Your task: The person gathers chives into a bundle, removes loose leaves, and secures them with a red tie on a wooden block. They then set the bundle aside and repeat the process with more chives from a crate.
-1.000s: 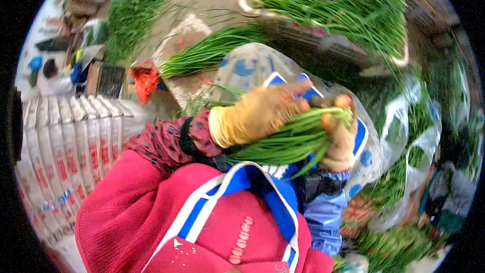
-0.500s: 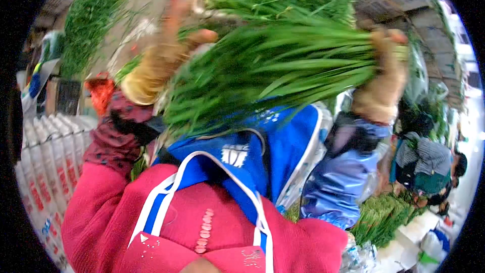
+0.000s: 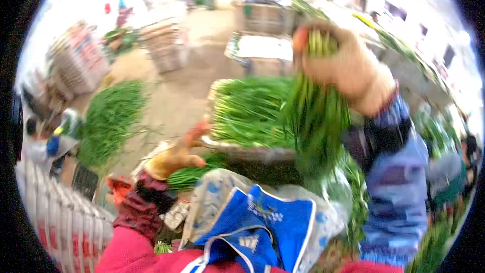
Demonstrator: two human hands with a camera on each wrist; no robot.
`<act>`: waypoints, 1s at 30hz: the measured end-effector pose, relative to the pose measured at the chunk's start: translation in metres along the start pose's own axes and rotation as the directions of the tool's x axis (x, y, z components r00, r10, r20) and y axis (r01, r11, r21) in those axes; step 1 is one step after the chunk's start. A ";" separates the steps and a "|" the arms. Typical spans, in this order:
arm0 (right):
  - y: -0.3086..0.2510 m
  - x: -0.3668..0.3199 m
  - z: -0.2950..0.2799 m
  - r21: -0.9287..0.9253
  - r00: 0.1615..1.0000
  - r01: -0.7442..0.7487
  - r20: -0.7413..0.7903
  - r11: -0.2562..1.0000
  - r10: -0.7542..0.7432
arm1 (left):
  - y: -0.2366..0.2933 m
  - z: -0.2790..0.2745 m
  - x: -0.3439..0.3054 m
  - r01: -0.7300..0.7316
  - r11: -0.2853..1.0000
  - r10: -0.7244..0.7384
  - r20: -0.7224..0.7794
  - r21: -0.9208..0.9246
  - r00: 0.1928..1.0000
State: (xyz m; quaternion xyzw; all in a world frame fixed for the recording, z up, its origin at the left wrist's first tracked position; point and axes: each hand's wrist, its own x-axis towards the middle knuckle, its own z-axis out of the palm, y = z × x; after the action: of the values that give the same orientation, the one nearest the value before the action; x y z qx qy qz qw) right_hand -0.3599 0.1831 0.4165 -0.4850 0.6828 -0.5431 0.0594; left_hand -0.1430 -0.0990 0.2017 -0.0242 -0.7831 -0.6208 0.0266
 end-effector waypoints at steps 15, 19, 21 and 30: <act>0.076 -0.076 0.168 0.052 0.923 0.056 0.379 0.997 -0.072 | -0.066 0.122 0.022 0.062 0.618 0.238 0.262 -0.784 0.935; 0.070 -0.077 0.159 -0.016 0.857 0.167 0.497 0.986 -0.137 | -0.074 0.126 0.023 0.049 0.615 0.237 0.244 -0.787 0.940; 0.075 -0.081 0.163 0.005 0.849 0.192 0.500 0.981 -0.168 | -0.075 0.127 0.023 0.038 0.617 0.239 0.234 -0.786 0.942; 0.076 -0.082 0.172 -0.643 0.855 0.461 0.137 0.612 -0.500 | -0.044 0.140 0.010 -0.217 0.705 0.165 -0.142 -0.676 0.976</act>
State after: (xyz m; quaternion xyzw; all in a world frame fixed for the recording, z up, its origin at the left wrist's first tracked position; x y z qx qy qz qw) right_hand -0.2575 0.1208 0.2501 -0.6236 0.6745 -0.2778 -0.2811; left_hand -0.1577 0.0268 0.1274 -0.0913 -0.4892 -0.8607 0.1074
